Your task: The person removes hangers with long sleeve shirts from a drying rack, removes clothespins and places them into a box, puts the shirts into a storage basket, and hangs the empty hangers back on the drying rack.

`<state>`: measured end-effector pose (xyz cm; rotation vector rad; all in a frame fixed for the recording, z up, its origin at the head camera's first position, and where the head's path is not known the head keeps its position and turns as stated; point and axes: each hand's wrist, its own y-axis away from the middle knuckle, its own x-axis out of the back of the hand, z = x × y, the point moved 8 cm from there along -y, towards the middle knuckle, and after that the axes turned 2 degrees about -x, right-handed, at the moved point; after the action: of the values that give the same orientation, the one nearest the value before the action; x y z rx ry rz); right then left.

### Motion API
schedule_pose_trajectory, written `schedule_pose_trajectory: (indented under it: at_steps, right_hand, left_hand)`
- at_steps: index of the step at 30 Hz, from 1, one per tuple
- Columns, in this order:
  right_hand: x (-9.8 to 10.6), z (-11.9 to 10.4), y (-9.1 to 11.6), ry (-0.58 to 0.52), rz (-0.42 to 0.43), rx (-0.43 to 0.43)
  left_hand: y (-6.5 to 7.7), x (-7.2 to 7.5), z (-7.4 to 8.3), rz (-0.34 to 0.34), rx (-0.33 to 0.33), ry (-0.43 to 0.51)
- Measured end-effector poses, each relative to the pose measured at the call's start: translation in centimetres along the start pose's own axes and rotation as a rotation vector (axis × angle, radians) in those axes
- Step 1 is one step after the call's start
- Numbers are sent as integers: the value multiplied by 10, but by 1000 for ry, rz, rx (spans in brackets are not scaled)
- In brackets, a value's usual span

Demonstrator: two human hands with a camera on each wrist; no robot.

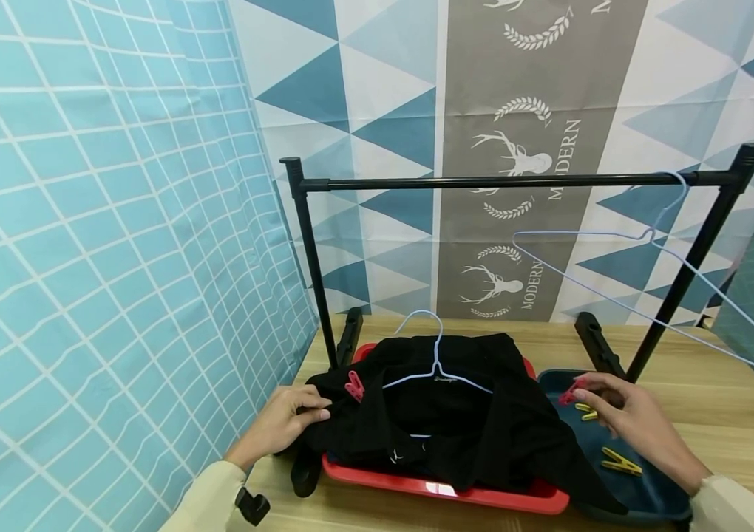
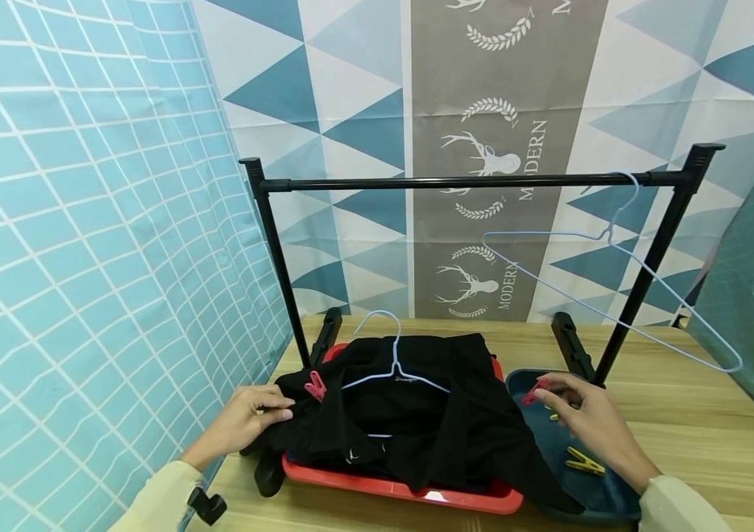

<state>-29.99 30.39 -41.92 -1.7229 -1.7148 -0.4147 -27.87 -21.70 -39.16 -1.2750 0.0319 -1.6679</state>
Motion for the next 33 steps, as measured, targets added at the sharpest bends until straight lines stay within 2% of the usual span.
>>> schedule_pose_trajectory:
  at_steps: [10,33]
  right_hand:
    - [6,19,3,29,-2,-55]
    - [14,55,6,166,-49,-145]
  left_hand:
    - [1,-1,-3,-18,42,-3]
    - [2,-1,-4,-10,66,2]
